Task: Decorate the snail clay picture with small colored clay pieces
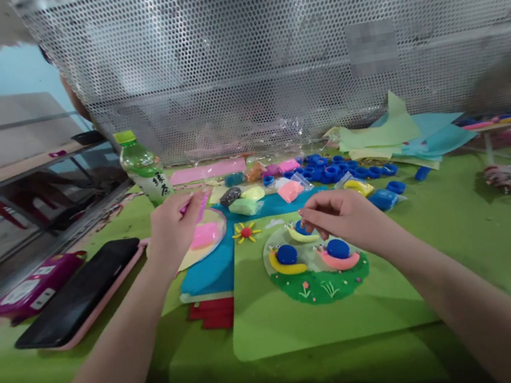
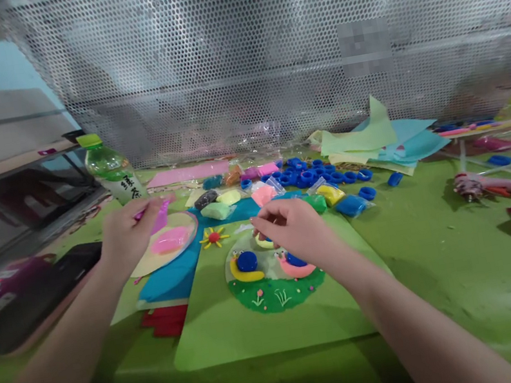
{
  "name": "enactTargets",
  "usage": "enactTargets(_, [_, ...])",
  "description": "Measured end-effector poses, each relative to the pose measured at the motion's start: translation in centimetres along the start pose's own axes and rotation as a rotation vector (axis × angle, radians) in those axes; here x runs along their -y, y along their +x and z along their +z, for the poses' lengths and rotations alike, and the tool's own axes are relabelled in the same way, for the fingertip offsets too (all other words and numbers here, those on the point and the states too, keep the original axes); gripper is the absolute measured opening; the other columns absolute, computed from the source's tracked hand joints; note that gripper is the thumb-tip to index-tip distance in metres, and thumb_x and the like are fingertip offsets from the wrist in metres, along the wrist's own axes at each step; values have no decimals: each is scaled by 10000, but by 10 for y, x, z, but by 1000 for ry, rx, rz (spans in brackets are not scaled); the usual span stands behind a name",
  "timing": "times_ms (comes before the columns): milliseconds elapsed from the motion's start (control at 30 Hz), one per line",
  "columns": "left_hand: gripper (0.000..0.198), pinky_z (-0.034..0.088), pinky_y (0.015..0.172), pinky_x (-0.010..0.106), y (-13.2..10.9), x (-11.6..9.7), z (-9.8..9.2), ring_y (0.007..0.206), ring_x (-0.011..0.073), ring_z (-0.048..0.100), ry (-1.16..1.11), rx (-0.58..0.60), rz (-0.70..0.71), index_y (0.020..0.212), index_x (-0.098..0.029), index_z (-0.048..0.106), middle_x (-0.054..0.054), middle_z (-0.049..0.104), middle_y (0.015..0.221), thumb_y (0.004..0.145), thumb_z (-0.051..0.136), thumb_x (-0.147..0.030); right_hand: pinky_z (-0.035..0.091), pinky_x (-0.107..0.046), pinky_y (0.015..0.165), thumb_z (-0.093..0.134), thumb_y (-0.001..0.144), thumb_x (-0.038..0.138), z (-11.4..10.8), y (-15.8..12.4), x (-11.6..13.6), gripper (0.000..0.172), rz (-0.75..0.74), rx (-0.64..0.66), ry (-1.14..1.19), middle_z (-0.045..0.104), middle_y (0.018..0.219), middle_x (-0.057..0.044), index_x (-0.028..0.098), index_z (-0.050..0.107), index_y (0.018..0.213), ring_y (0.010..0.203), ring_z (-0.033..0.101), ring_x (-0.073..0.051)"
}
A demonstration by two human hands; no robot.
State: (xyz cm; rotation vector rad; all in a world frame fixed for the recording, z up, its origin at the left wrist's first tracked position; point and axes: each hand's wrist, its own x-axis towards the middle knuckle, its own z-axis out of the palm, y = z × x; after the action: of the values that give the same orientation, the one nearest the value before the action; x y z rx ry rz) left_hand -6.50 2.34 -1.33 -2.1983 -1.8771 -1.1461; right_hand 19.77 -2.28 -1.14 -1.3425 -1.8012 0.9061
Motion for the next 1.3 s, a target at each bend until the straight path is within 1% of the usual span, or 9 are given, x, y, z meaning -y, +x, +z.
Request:
enactTargets(167, [273,456,736,294,3,7,6,821,207,616,22,2,-7,881,-204,698,17,702,894,755,614,-431,408,-222,481,533,807,251,0,0,0,140,-4,30,-50,601,592,-1,171,630,745,484,502,-83])
enactTargets(300, [213,465,799,323,5,11,6,869,220,625,62,-16,-14,830,-201,706,16,710,881,776,602,-378,390,-239,495,481,847,296,4,-2,-2,252,-49,69,-178,606,627,-10,179,541,632,490,484,-83])
enactTargets(367, [227,469,791,324,6,11,4,874,226,628,72,-33,-26,828,-181,704,31,713,871,778,601,-376,327,-234,460,449,868,333,5,-3,-4,325,-95,51,-283,528,550,15,189,451,577,462,408,-77])
enactTargets(433, [252,477,767,319,7,12,3,859,229,638,72,-43,-45,836,-154,701,53,717,862,776,603,-378,292,-229,451,441,873,330,5,-4,-5,314,-147,37,-362,483,539,30,193,427,591,467,375,-78])
enactTargets(567, [250,467,800,306,11,15,2,912,214,635,77,-76,-58,903,-157,689,56,714,935,805,571,-355,352,-227,518,490,851,263,2,-6,-4,142,-229,109,-417,596,717,6,201,554,741,585,491,-95])
enactTargets(700, [215,466,779,322,16,18,4,898,232,638,102,17,-75,861,-193,703,35,720,917,786,598,-365,370,-229,545,562,822,237,3,-9,0,97,-261,168,-429,644,743,17,222,634,759,613,530,-97])
enactTargets(933, [276,445,792,360,18,19,9,938,271,627,138,111,-109,874,-220,713,59,717,943,752,620,-450,365,-232,519,581,819,264,10,-14,-1,103,-325,203,-496,660,702,20,241,653,750,584,550,-106])
enactTargets(1133, [283,423,752,352,17,20,8,915,272,627,154,102,-125,849,-218,715,63,724,890,761,596,-459,392,-238,532,540,854,296,14,-17,-4,139,-377,227,-566,680,745,4,239,660,810,620,585,-121])
enactTargets(1300, [272,410,751,377,19,24,6,896,284,617,140,94,-132,837,-212,717,71,720,877,764,590,-442,438,-238,567,495,877,253,16,-21,-2,164,-447,219,-594,692,844,-21,232,658,880,698,619,-134])
